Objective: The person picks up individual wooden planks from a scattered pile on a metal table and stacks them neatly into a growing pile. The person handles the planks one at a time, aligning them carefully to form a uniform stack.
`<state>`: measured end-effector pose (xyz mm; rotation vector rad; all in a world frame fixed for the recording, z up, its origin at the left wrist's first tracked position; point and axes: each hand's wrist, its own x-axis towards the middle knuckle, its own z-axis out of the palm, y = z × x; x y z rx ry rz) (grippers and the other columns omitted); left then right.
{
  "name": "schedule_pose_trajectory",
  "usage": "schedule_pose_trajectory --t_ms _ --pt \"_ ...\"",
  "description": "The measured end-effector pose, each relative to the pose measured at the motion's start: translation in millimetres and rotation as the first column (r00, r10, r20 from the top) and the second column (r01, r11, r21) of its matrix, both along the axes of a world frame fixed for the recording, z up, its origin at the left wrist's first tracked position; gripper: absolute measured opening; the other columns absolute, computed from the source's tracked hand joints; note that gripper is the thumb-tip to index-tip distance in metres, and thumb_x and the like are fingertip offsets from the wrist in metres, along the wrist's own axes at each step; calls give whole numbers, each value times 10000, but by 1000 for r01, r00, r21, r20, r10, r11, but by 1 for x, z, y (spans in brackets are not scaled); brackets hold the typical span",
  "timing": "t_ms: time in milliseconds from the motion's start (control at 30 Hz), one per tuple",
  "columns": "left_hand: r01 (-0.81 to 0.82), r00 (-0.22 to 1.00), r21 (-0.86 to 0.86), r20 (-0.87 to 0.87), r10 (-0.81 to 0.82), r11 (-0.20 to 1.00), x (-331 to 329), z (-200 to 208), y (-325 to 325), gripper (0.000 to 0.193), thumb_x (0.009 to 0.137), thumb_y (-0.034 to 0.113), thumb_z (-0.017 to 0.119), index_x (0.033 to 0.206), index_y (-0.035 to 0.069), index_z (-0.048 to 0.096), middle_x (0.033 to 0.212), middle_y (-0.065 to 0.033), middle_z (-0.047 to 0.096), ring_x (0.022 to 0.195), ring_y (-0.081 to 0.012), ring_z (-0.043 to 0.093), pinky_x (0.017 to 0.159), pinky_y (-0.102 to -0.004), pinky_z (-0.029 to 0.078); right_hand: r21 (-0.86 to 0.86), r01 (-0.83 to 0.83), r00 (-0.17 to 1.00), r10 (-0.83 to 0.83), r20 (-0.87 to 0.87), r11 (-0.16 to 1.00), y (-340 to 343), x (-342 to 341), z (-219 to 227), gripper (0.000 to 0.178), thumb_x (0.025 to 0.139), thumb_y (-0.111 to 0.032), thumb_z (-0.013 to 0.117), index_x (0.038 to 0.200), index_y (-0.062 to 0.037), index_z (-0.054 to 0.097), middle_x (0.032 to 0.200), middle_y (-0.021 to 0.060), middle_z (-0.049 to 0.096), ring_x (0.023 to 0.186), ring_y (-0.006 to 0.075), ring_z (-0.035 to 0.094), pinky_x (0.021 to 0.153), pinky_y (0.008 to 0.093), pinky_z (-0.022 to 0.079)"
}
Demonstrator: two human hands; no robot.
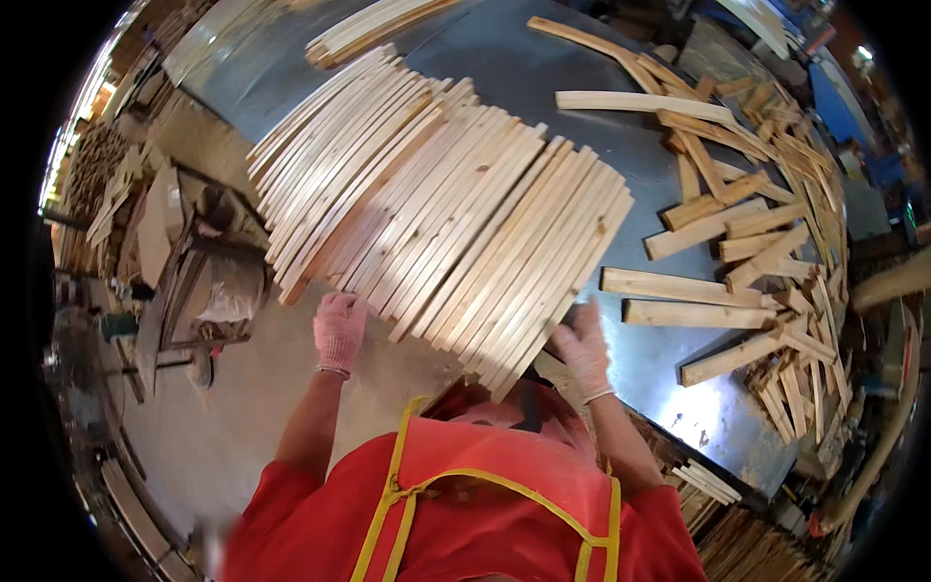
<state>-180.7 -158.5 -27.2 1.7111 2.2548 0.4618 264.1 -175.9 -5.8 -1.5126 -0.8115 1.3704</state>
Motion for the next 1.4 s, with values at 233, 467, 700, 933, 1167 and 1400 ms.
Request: schedule_pose_trajectory --t_ms 233,467,700,933,1167,1400 --pt "-321 -256 -635 773 581 703 38 -38 -11 346 965 484 786 1079 165 717 878 7 681 782 -206 654 730 -398 514 -14 517 845 -513 -151 856 22 119 -72 424 1019 -67 696 1427 -42 583 1015 42 686 800 118 624 705 275 547" --pt "-424 122 -322 906 406 846 41 50 -16 484 998 566 727 1102 95 699 1065 -59 730 984 -223 684 862 -420 526 -50 371 918 -375 -131 927 20 125 -53 433 1027 -70 682 1447 -27 582 897 -27 588 678 72 523 580 247 433" --pt "520 -39 -264 943 331 812 -14 116 124 794 1042 671 576 1506 27 553 1192 -129 677 922 -225 667 754 -371 532 -3 210 975 -209 75 978 27 123 -65 563 1034 -68 641 1558 48 469 919 -23 570 705 71 497 598 250 399" --pt "391 918 -356 218 -331 849 119 105 176 590 876 251 723 1387 2 565 1273 -226 703 1160 -401 690 1003 -500 537 -19 169 977 -165 133 985 59 109 -25 643 1011 -66 653 1592 82 419 960 -10 600 809 73 525 700 227 449" --pt "313 826 5 -495 -270 950 -4 74 97 585 896 279 711 1444 135 566 1391 -90 579 1387 -322 521 1113 -519 424 -183 -199 931 244 272 963 82 90 -21 784 976 -144 712 1628 64 330 1049 70 704 937 140 637 822 297 533" --pt "111 716 -50 -689 -115 993 -38 39 113 670 861 223 714 1493 71 553 1475 -185 593 1345 -384 565 1150 -547 428 -2 -59 974 57 -219 998 83 93 4 619 948 -188 720 1486 15 492 1278 165 686 1178 242 660 999 370 538"
